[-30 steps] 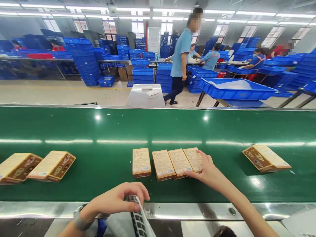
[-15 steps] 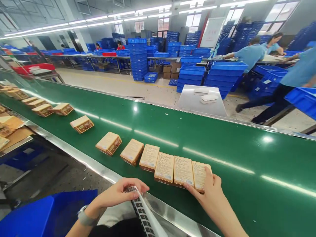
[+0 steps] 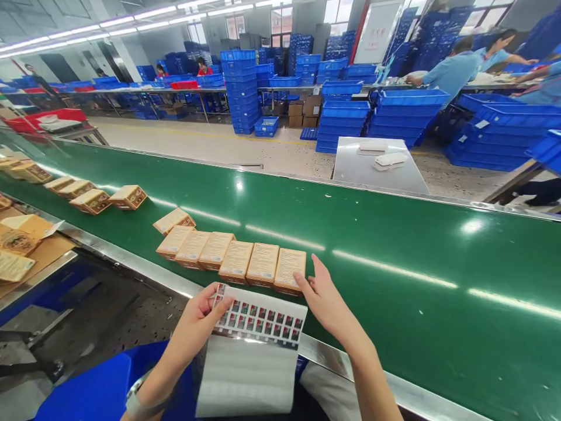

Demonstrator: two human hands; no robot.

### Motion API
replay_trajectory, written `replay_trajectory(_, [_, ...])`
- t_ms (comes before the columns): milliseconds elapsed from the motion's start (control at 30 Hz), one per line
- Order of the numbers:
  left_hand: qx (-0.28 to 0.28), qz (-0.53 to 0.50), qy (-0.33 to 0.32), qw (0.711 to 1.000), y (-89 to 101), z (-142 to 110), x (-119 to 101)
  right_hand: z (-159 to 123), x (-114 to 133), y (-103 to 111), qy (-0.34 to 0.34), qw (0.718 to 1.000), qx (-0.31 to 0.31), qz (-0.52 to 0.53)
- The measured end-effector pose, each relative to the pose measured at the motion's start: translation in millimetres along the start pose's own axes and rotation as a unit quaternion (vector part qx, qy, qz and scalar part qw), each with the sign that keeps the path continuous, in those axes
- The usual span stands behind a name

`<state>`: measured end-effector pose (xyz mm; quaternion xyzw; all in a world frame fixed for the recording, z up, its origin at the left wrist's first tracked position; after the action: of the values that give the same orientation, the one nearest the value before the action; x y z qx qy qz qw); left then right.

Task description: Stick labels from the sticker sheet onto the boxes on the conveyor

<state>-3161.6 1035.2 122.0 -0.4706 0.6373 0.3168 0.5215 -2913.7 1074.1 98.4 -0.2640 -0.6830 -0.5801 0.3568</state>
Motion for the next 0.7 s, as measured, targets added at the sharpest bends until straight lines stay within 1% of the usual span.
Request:
replay_trajectory(100, [-0.005,0.004,-0.018,1.0,-23.4,16.5,-4.8,-26.0,18.2,40.5,0.06,0.997,0.004,0.044])
replay_trajectory(167, [0.006,0.024,-0.023,0.999,-45.4,27.2,-8.5,-47.1,33.8,61.3,0.097,0.995,0.02,0.028])
replay_trajectory(200, [0.016,0.037,-0.023,0.999,-58.3,32.6,-9.9,-56.0,41.5,70.8,0.109,0.994,0.016,0.005])
replay_trajectory(267, [0.042,0.069,-0.02,0.996,-86.3,43.5,-11.6,-68.9,59.6,89.5,0.14,0.988,-0.025,-0.062])
replay_trajectory(333, [0.07,0.108,-0.027,0.991,-114.2,53.8,-13.7,-75.5,79.2,101.7,0.191,0.972,-0.071,-0.118])
replay_trajectory(400, [0.091,0.149,-0.041,0.984,-137.5,62.4,-16.3,-75.4,91.0,104.7,0.236,0.957,-0.086,-0.146])
replay_trajectory(500, [0.117,0.181,-0.043,0.976,-159.9,71.6,-17.1,-70.9,89.1,104.1,0.258,0.948,-0.101,-0.158])
replay_trajectory(600, [0.163,0.194,-0.031,0.967,-172.7,77.1,-13.9,-69.7,74.8,102.2,0.238,0.947,-0.134,-0.169])
replay_trajectory(700, [0.202,0.213,-0.024,0.956,-176.4,81.0,-7.3,-74.0,67.5,92.1,0.227,0.939,-0.155,-0.206])
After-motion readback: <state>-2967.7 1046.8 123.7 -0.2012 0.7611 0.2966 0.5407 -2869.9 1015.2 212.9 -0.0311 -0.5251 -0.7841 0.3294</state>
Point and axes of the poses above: each hand's wrist, its own z-axis towards the middle knuckle, its own y-axis out of the back of the hand, x = y × z, the point moved 9 cm from there along z, towards the middle knuckle, and after that the axes turned 10 degrees about x, right-handed, at the moved point
